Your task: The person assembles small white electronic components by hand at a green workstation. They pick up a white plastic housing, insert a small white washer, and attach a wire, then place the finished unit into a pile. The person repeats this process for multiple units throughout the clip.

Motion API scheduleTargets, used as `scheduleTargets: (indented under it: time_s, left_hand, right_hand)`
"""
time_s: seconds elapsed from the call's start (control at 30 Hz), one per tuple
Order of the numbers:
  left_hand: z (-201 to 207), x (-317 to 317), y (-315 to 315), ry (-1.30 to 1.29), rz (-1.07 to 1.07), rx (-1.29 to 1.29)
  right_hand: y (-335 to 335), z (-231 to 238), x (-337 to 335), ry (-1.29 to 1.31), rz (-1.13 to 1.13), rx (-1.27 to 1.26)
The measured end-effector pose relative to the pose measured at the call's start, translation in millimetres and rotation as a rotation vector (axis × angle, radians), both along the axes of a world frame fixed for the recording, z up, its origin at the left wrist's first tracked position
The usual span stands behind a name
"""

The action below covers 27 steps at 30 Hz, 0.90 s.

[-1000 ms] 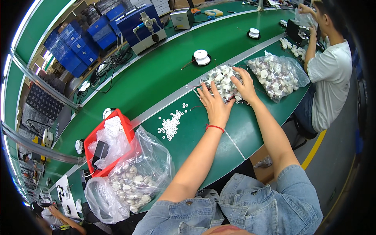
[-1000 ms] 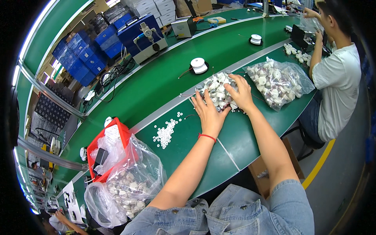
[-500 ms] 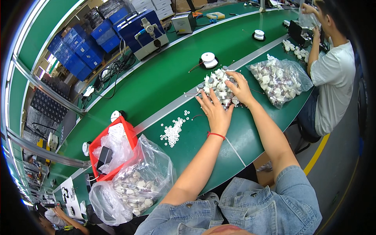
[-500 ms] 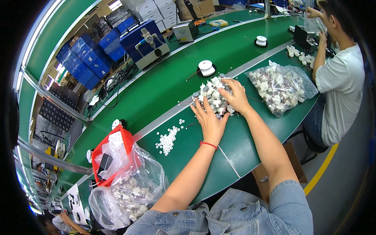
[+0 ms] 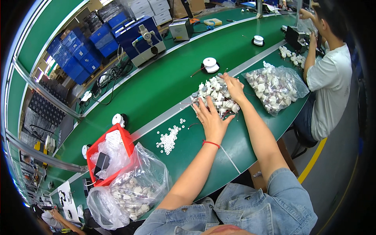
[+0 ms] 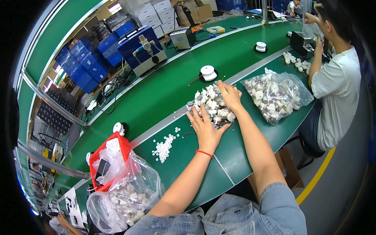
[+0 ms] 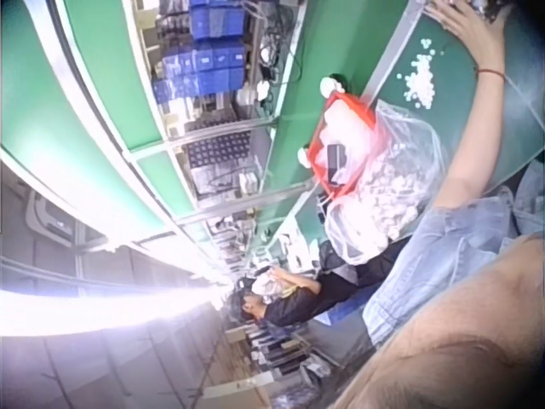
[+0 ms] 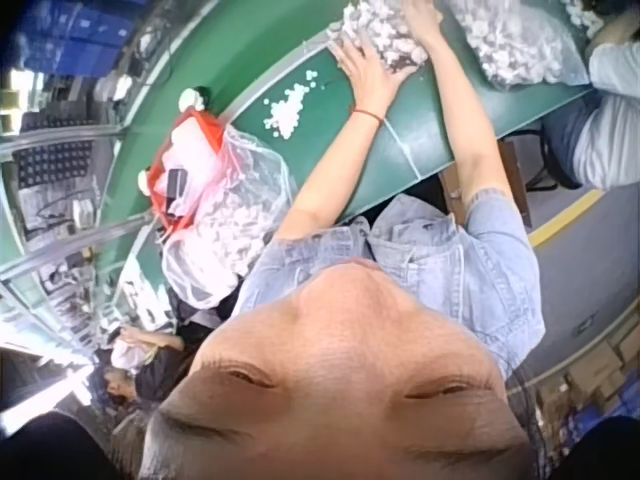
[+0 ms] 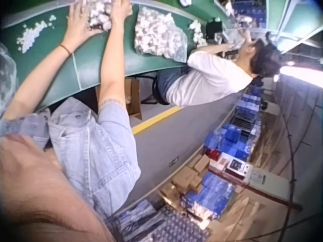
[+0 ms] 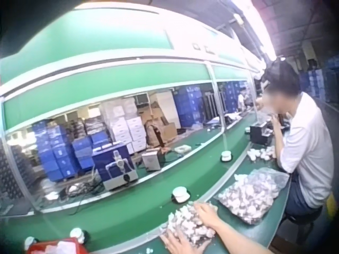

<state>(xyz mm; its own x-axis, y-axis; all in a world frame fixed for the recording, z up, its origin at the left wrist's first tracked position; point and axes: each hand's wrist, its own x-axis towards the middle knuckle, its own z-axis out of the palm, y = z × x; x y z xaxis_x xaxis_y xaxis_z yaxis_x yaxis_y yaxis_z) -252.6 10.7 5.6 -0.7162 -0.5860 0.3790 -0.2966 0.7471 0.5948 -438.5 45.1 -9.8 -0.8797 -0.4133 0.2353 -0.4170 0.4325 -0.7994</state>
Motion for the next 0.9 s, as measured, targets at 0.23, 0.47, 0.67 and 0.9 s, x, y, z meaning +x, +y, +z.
scheduleTargets:
  time_s: [0.23,0.47,0.67,0.9]
  left_hand:
    - [3.5,-15.1,-5.4,-0.013,0.045,0.016]
    - [-2.8,-28.2,-18.9,0.018,0.100,0.041]
    - [-1.0,-46.6,-48.6,0.019,0.145,0.026]
    - [-5.3,-74.9,-86.9,0.005,0.202,-0.020]
  right_hand:
    - [-17.3,8.9,-1.5,-0.088,0.015,-0.070]
    - [-57.1,0.7,-17.4,-0.179,0.180,-0.259]
    - [-77.7,10.1,-32.6,-0.335,0.353,-0.400]
    - [-54.2,6.1,-33.9,-0.408,0.241,-0.643]
